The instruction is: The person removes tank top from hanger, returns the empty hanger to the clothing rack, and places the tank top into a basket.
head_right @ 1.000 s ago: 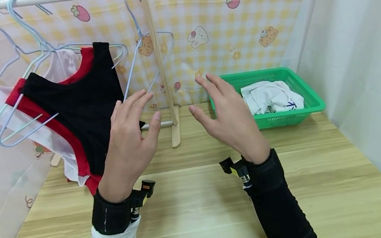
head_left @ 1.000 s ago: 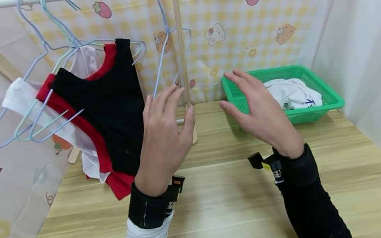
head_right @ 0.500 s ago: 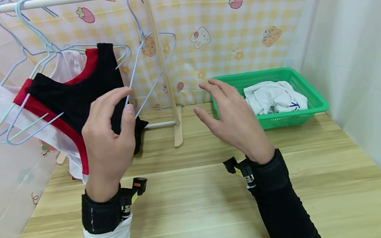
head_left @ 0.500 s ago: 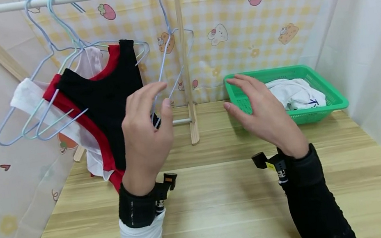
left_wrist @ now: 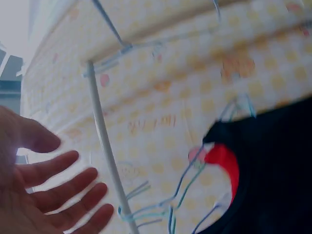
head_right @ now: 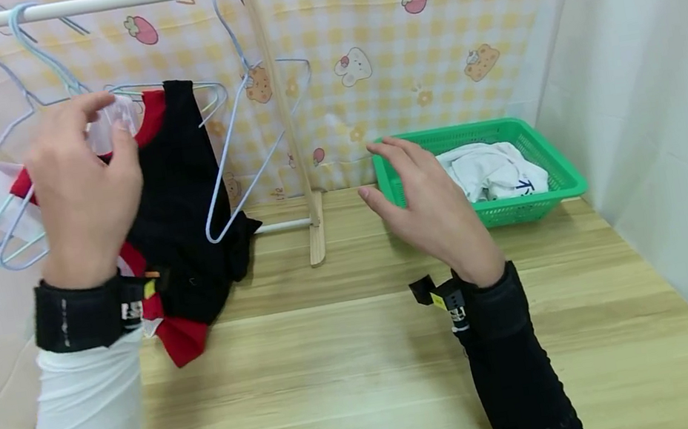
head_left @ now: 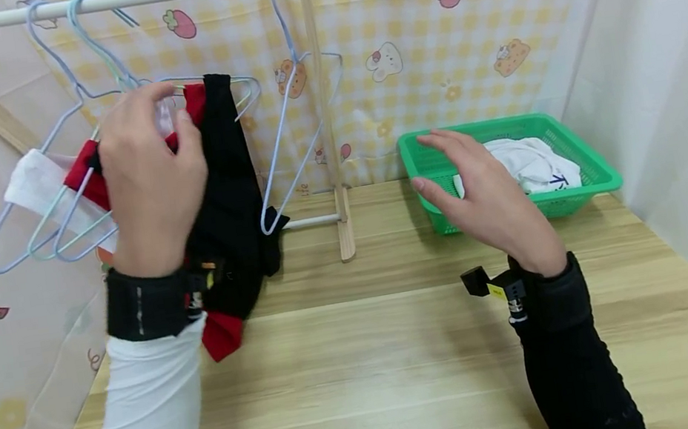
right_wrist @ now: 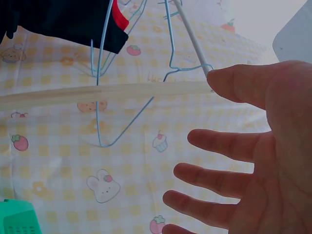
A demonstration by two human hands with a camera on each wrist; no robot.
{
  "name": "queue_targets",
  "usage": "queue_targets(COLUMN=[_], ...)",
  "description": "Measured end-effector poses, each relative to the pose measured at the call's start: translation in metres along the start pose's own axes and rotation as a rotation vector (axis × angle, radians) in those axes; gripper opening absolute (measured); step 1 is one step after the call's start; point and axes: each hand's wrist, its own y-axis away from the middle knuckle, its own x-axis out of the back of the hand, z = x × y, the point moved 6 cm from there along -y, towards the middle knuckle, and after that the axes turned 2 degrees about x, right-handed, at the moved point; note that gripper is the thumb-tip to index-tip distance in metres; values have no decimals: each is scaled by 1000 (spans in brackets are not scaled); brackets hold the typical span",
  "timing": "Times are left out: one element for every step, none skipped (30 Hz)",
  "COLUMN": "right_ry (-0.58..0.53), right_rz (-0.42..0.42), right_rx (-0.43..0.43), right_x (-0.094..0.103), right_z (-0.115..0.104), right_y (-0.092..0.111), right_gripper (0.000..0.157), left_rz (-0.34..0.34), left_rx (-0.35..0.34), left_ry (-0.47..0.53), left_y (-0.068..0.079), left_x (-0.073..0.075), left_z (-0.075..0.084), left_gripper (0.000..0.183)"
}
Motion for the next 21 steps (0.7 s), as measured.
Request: queue_targets(right_ry=[-1, -1, -1, -3, -5, -8, -11, -14, -18, -20, -21, -20, -19, -19, -21, -20, -20, -20, -22, -23, -23], right_rz=[-1, -2, -1, -1, -2, -4, -7, -11, -15, -17, -20, -23, -26, -29, -31, -33, -36, -40, -43, -46, -48], right_rx=[2, 4, 7, 8, 8, 6, 4, 0, -5, -8, -11, -15, -17, -19, -21, -22, -25, -27, -27, -27, -27], right_x=[0, 1, 2, 2, 3, 3, 4, 4, 5, 5, 6, 6, 6, 6, 6, 6, 6, 6, 6, 5, 5], right_z=[0, 0, 0, 0, 0, 0, 1, 1, 2, 3, 3, 4, 5, 5, 6, 6, 7, 7, 8, 8, 8], right_y=[0, -1, -1, -2, -2, -2, -1, -1, 0, 0, 0, 1, 1, 1, 2, 2, 2, 2, 2, 2, 2], right_gripper=[60, 60, 60, 60, 60, 60, 60, 60, 60, 60, 60, 60, 61, 61, 61, 61, 61, 61, 61, 61, 62], left_rz=[-16, -34, -54, -79, -100, -125, -153, -179, -207, -231, -253, -276, -292, -307, -319, -322, -325, -331, -331, -324, -309], left_rx=[39, 75, 109, 138, 159, 178, 193, 206, 219, 227, 238, 247, 253, 256, 256, 246, 236, 229, 220, 204, 185], left_ry=[-53, -103, -149, -186, -216, -239, -260, -276, -289, -302, -315, -325, -330, -334, -335, -336, -333, -330, -328, -326, -320], left_y=[-5, -10, -15, -20, -25, -29, -33, -37, -40, -43, -46, -48, -50, -52, -54, -55, -56, -57, -58, -59, -60], left_x=[2, 3, 3, 3, 2, 1, -1, -4, -6, -8, -11, -13, -15, -17, -19, -20, -21, -22, -22, -22, -22], left_z=[-6, -12, -17, -23, -29, -34, -40, -46, -52, -58, -64, -69, -74, -78, -81, -84, -85, -87, -88, -88, -87], left_gripper=[39, 42, 44, 46, 47, 48, 49, 49, 49, 48, 48, 48, 48, 48, 48, 47, 46, 45, 44, 43, 42])
